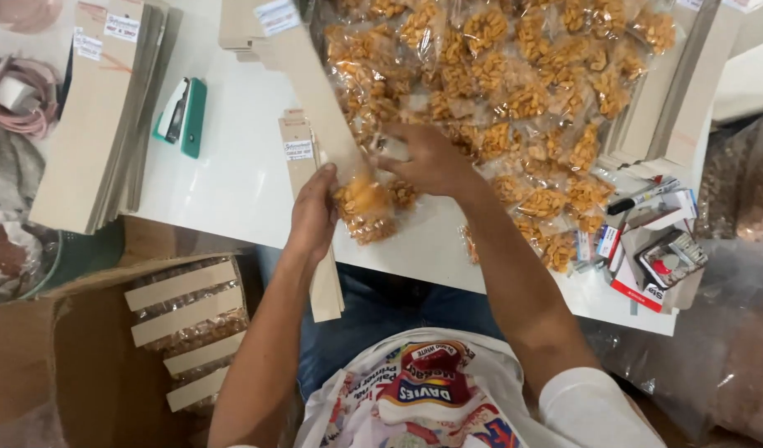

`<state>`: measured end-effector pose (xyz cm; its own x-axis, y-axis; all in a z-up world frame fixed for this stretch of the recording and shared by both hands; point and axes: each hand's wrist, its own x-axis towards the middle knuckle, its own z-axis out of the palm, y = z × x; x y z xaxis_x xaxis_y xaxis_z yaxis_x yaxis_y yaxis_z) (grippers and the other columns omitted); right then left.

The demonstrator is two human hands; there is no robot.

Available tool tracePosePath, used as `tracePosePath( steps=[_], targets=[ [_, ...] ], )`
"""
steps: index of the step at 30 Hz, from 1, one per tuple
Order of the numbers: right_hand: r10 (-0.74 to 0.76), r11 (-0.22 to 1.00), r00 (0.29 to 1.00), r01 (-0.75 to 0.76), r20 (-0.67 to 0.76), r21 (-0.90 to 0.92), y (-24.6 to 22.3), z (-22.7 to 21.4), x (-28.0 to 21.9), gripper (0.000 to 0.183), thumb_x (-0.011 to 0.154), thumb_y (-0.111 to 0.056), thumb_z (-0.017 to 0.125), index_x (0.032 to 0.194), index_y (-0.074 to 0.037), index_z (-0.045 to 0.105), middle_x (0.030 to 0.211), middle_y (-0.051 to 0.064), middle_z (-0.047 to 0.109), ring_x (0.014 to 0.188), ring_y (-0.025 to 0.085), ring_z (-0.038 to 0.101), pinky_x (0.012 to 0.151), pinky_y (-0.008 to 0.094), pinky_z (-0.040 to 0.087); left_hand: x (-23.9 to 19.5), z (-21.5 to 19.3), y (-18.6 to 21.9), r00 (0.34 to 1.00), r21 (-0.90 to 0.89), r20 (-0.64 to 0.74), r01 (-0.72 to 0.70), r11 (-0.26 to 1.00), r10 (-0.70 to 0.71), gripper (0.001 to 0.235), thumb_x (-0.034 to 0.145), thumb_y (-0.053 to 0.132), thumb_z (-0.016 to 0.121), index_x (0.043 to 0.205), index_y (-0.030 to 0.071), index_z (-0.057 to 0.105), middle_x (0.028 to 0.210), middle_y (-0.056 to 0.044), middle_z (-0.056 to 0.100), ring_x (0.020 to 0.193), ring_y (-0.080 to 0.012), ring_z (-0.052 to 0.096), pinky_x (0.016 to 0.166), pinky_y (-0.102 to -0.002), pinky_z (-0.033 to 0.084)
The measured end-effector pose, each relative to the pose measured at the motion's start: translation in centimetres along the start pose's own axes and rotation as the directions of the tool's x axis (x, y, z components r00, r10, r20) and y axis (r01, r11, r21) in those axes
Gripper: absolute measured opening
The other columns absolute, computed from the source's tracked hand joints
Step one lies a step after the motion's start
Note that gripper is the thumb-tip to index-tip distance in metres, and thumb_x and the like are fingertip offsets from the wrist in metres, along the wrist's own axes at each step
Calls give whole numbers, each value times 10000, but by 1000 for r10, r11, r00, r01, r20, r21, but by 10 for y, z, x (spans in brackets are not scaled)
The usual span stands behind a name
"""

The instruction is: The person repeatedly picks small clear bags of snacks from a table, places them into paper sleeves, and uses a handheld stapler to seal the sleeves. Finished packages are placed into a cardboard box. The person continues this cycle throughout the clip.

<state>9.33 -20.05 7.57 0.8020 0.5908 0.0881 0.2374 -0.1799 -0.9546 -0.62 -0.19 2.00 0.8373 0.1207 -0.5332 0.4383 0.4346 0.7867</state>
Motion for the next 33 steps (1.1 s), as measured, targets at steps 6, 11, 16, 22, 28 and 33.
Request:
tracePosePath(
  steps=[6, 11, 16, 22, 28, 33],
  targets=[
    [153, 899, 983, -180, -98, -399, -3, 28, 6, 281, 893, -324, 794, 1014, -99, 677, 830, 120, 741, 828, 356, 744, 760, 466, 537, -44, 28, 30, 996, 97, 80, -47, 994, 39, 640, 1038, 474, 462, 1368, -66, 554, 1286, -246, 553, 1266, -354, 514, 1145, -559, 359],
    [195, 959, 855, -269, -481, -89, -6, 50, 7, 349, 857, -527, 795, 934, -190, 743, 759, 4, 763, 810, 187, 775, 780, 341, 573, -15, 14, -6, 920, 236, 119, -392, 889, 374, 296, 1088, 248, 545, 878, 110, 701, 811, 39, 576, 842, -92, 520, 875, -278, 477],
    [416, 898, 667, -196, -618, 393, -24, 65, 10, 627, 890, -694, 608, 1024, -100, 757, 946, 110, 770, 929, 248, 724, 876, 425, 545, -25, 18, -5, 891, 391, 259, -451, 803, 374, 331, 1094, 250, 540, 838, 105, 694, 744, 34, 571, 778, -113, 506, 795, -297, 462],
    [358, 927, 675, -177, -645, 329, 10, 40, -9, 417, 924, -548, 693, 1019, -144, 735, 941, 70, 731, 849, 208, 685, 820, 375, 558, -23, 30, -28, 879, 486, 338, -469, 738, 336, 327, 1087, 239, 544, 846, 105, 721, 687, -5, 615, 736, -112, 516, 716, -308, 476],
    [-51, 476, 814, -489, -578, -731, 83, -71, -23, 477, 798, -218, 889, 1223, -189, 675, 1067, 148, 683, 895, 318, 642, 698, 461, 537, -26, 39, -14, 952, 303, 175, -295, 906, 251, 209, 1049, 327, 530, 957, 142, 567, 844, 40, 539, 797, -87, 503, 672, -249, 390],
    [-303, 416, 823, -339, -480, -844, 49, -78, -37, 367, 755, -44, 842, 1069, -104, 662, 1116, 113, 586, 1030, 323, 567, 869, 467, 515, -8, 32, -30, 988, 81, 51, -151, 985, 147, 323, 990, 250, 579, 1209, 36, 681, 1182, -63, 714, 1092, -140, 635, 970, -263, 505]
  ],
)
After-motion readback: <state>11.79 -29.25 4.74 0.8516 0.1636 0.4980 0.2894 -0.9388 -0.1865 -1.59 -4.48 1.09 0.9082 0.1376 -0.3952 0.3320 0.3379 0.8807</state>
